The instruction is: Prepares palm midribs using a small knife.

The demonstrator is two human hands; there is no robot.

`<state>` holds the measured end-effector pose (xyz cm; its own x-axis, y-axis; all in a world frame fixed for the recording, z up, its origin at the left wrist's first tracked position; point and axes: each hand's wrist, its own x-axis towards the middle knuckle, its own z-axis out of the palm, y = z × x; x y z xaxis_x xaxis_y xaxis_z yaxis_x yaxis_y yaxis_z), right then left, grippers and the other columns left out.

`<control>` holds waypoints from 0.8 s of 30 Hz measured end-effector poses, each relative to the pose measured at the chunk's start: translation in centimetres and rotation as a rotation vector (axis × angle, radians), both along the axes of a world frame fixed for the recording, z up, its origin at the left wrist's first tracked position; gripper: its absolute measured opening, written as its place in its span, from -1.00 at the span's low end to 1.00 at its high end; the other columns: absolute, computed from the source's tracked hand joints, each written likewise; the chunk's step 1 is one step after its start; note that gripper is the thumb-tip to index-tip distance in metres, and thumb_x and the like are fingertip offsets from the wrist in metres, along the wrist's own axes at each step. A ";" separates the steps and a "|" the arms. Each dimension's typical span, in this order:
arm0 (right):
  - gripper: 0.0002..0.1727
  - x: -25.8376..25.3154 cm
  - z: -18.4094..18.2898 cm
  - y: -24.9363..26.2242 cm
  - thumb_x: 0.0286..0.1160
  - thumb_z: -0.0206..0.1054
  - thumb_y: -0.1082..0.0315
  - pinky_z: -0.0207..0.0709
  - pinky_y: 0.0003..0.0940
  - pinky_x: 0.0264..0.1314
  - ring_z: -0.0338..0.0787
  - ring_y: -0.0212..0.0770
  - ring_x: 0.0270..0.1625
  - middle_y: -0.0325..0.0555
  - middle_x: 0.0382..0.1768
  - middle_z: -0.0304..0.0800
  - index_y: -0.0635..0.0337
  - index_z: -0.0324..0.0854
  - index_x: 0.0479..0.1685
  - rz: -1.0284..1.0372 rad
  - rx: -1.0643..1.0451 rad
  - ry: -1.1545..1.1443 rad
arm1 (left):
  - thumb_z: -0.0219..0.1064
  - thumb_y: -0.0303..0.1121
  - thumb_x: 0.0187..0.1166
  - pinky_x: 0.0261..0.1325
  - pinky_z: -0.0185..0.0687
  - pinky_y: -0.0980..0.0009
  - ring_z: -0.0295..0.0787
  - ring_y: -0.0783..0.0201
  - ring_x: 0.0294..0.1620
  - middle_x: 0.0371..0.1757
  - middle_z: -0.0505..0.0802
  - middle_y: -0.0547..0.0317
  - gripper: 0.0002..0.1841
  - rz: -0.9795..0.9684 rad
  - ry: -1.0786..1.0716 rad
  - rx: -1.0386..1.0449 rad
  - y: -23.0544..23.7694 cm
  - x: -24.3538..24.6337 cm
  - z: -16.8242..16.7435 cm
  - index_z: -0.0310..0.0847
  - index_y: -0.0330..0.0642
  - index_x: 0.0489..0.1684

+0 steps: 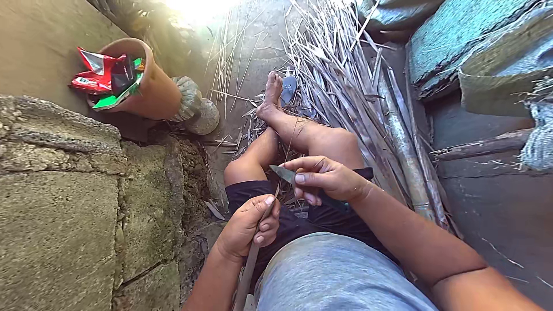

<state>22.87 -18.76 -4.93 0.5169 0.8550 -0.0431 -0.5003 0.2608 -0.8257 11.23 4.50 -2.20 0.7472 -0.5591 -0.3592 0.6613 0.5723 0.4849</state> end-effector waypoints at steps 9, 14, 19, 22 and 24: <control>-0.59 3.4 1.5 -1.3 0.77 0.05 0.39 0.57 -0.57 -0.60 0.67 -0.40 -0.63 -0.06 -0.41 0.84 0.10 0.59 0.49 -0.110 -0.050 -0.047 | 0.13 -0.13 0.83 -0.72 0.36 0.64 0.40 0.54 -0.80 -0.72 0.43 0.44 -0.65 -0.014 0.016 0.001 0.1 -1.2 -0.4 0.61 -0.16 -0.32; -0.57 5.7 2.4 -2.1 0.80 0.02 0.35 0.55 -0.58 -0.65 0.63 -0.42 -0.65 -0.09 -0.39 0.80 0.03 0.52 0.56 -0.270 -0.019 -0.014 | 0.14 -0.15 0.83 -0.68 0.47 0.61 0.49 0.51 -0.76 -0.69 0.52 0.37 -0.65 0.030 -0.027 0.140 -0.1 -1.9 -0.5 0.65 -0.19 -0.30; -0.55 4.1 2.1 -1.5 0.79 0.07 0.32 0.59 -0.50 -0.60 0.67 -0.36 -0.63 -0.03 -0.37 0.83 -0.01 0.49 0.61 -0.190 -0.119 0.010 | 0.06 -0.30 0.86 -0.60 0.75 0.44 0.73 0.32 -0.68 -0.58 0.76 0.11 -0.68 0.171 -0.202 0.566 -1.1 -1.5 0.3 0.65 -0.28 -0.22; -0.56 1.6 1.0 -0.6 0.75 0.09 0.36 0.58 -0.55 -0.58 0.68 -0.41 -0.61 -0.10 -0.38 0.84 0.15 0.50 0.56 -0.073 -0.143 0.038 | 0.02 -0.36 0.85 -0.57 0.81 0.40 0.79 0.27 -0.65 -0.55 0.80 0.10 -0.71 0.205 -0.284 0.799 -1.7 -1.1 0.5 0.62 -0.30 -0.20; -0.58 0.9 0.3 -0.6 0.76 0.10 0.37 0.59 -0.54 -0.58 0.70 -0.39 -0.59 -0.09 -0.37 0.84 0.23 0.51 0.53 -0.068 -0.117 0.071 | 0.04 -0.38 0.83 -0.56 0.82 0.39 0.80 0.26 -0.64 -0.54 0.81 0.11 -0.72 0.215 -0.310 0.862 -1.9 -1.1 0.4 0.63 -0.30 -0.20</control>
